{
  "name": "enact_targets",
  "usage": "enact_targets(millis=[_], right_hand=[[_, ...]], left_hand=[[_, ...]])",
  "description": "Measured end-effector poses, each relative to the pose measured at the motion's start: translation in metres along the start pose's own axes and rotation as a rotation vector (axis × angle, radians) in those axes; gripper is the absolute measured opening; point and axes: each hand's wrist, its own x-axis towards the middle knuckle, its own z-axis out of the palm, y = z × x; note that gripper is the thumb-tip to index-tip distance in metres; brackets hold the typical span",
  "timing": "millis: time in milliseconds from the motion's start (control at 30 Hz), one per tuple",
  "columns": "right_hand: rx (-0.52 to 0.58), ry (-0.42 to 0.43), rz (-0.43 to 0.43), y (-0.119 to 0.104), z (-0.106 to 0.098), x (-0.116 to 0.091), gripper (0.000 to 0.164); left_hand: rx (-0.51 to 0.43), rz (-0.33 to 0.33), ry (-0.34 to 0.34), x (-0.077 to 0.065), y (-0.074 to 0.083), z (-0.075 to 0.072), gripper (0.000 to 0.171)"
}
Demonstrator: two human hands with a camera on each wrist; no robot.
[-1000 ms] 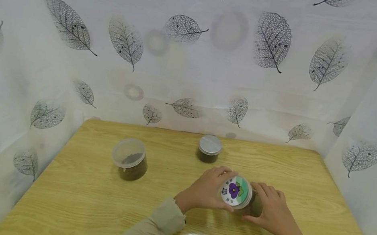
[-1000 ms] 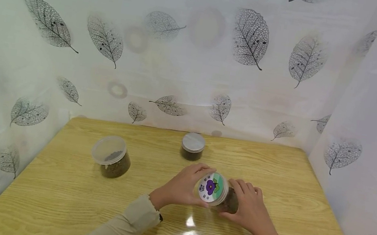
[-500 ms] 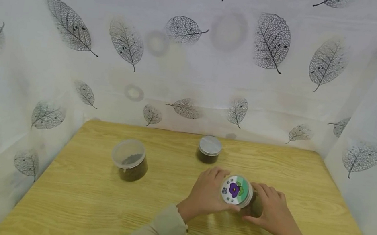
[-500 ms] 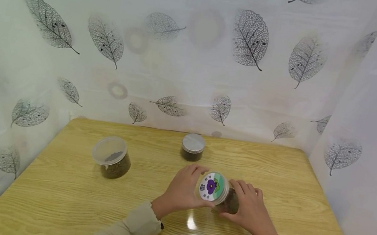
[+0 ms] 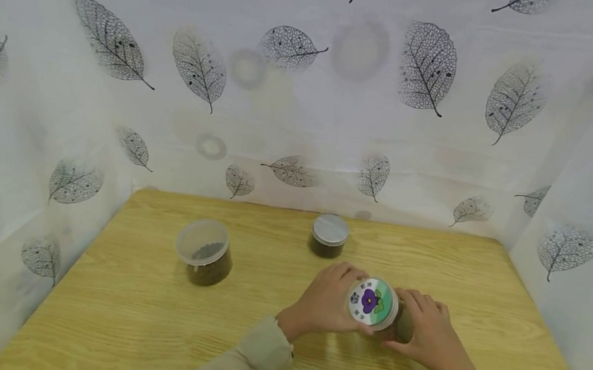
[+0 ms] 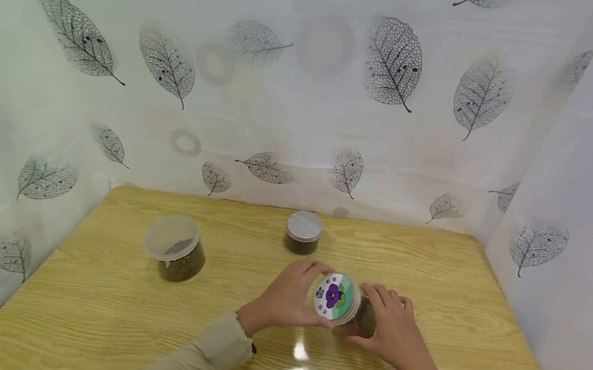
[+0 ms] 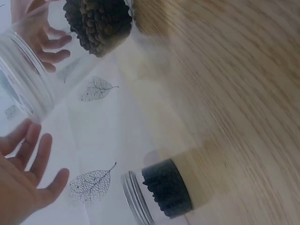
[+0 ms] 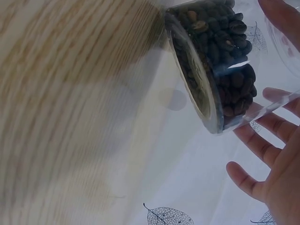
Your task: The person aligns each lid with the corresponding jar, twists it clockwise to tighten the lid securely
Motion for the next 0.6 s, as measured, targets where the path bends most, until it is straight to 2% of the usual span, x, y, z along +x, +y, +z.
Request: enact_targets(millis=[167, 333, 433, 600], right_hand=[[-0.003, -0.002, -0.005, 0.0, -0.002, -0.001, 0.096], [0.0, -0.005, -0.002, 0.001, -0.001, -0.001, 0.096], [0.01, -0.006, 0.003, 0.001, -0.001, -0.001, 0.095], [0.019, -0.009, 0.018, 0.001, -0.002, -0.001, 0.095]], left_hand=[[-0.045, 0.067, -0.04, 0.004, -0.007, 0.001, 0.094], [-0.095, 0.067, -0.062, 0.003, -0.009, 0.002, 0.1], [-0.127, 0.001, -0.056, -0.001, -0.006, 0.004, 0.103], [-0.13, -0.19, -0.027, -0.009, 0.007, 0.005, 0.101]])
